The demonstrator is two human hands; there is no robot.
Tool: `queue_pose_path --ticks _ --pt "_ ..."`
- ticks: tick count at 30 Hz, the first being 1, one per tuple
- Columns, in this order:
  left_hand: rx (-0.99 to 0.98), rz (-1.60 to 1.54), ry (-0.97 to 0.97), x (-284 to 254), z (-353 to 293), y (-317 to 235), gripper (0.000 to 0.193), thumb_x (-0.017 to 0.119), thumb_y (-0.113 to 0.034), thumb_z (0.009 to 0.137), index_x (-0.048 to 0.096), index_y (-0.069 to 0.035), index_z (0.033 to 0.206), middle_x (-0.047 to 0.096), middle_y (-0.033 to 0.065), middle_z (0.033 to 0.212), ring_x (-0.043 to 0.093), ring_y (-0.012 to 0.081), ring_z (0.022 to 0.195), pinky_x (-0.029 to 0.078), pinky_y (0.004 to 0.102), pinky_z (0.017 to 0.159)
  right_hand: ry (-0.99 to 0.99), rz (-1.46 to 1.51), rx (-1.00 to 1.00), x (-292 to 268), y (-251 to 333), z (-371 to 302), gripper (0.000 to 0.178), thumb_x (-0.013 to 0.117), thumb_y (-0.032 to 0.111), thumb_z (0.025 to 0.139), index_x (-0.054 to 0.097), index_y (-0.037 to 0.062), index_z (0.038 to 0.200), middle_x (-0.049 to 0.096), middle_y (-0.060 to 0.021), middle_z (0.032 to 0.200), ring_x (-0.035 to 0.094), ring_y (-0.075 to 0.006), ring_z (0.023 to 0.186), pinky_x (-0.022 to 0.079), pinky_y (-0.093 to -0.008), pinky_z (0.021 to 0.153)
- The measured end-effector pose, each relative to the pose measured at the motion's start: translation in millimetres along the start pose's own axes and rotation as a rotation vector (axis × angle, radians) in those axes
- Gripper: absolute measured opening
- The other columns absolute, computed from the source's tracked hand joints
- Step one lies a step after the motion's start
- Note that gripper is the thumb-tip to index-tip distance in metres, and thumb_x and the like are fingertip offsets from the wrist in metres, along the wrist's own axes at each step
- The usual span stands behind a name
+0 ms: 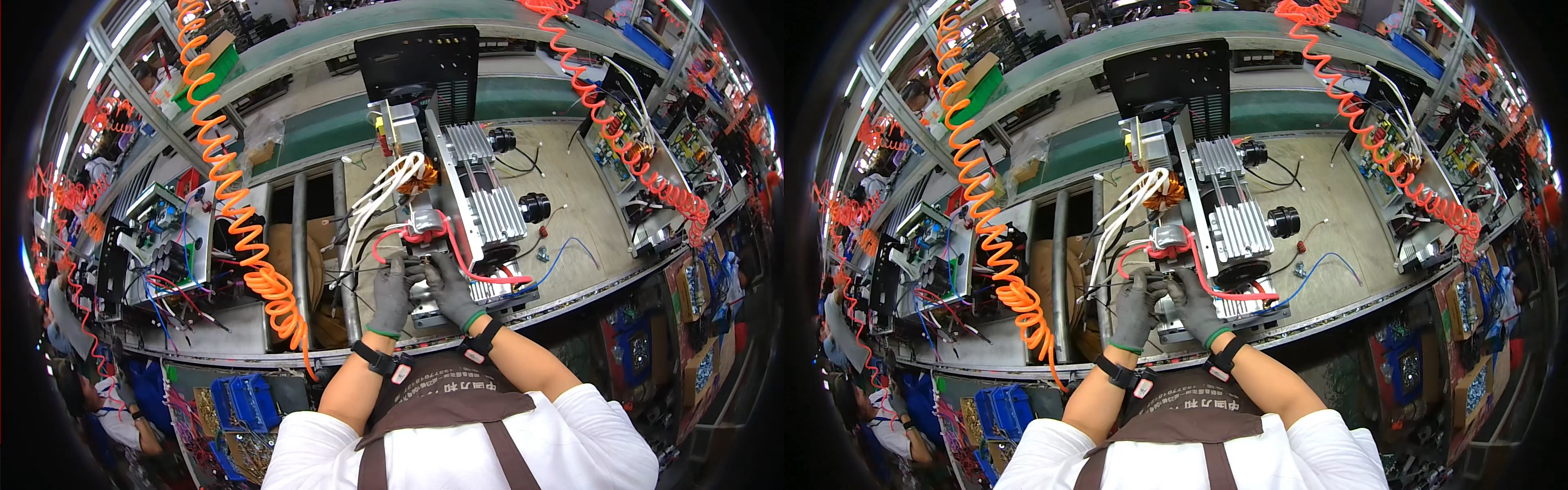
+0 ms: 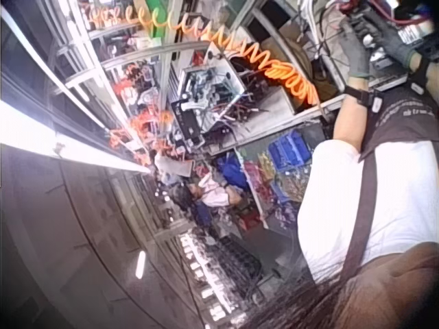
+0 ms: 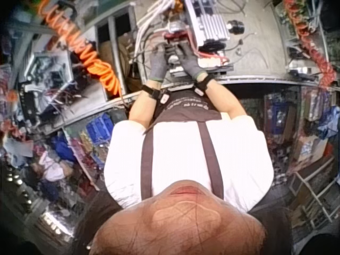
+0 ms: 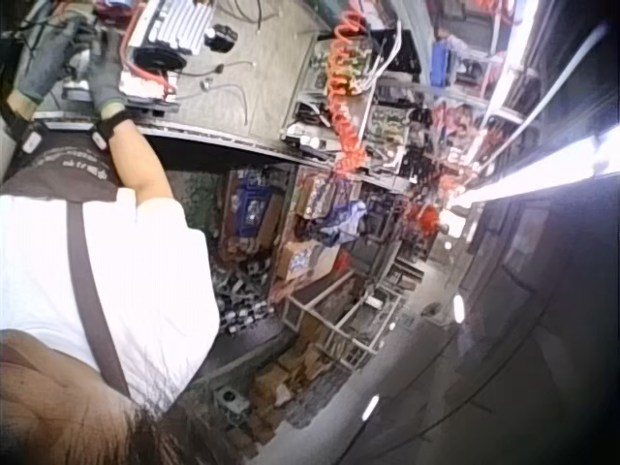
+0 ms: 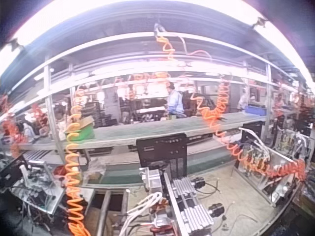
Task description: Assemble electrical components and wiring onto an industrial unit at a workstation.
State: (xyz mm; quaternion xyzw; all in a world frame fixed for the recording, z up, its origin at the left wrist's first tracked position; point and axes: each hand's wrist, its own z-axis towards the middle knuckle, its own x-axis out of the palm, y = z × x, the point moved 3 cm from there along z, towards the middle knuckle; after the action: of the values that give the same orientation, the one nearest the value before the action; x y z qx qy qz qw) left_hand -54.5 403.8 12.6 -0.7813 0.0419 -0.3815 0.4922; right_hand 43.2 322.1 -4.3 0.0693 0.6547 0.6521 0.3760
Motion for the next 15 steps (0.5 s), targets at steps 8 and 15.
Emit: queue_pose_path --ticks 8,15 --pt "-0.035 -0.03 -0.074 -5 9 7 0.039 0.051 -0.04 0.094 0.05 -0.003 0.109 0.064 0.0103 0.088 0.065 0.0174 0.074 0.054 0.0301 0.057 0.007 0.024 0.004 0 -3 0 0.043 0.05 0.038 0.094 0.046 0.0052 0.122 0.057 -0.0191 0.11 0.057 -0.0333 0.103 0.046 -0.0382 0.087" --pt "0.048 0.035 -0.004 -3 8 1 0.037 0.053 -0.037 0.093 0.052 -0.004 0.112 0.065 0.009 0.088 0.064 0.0154 0.07 0.054 0.0287 0.053 -0.065 -0.011 0.008 8 -14 5 0.038 0.05 0.035 0.094 0.051 0.0038 0.116 0.057 -0.0196 0.106 0.056 -0.0356 0.1 0.045 -0.0388 0.086"
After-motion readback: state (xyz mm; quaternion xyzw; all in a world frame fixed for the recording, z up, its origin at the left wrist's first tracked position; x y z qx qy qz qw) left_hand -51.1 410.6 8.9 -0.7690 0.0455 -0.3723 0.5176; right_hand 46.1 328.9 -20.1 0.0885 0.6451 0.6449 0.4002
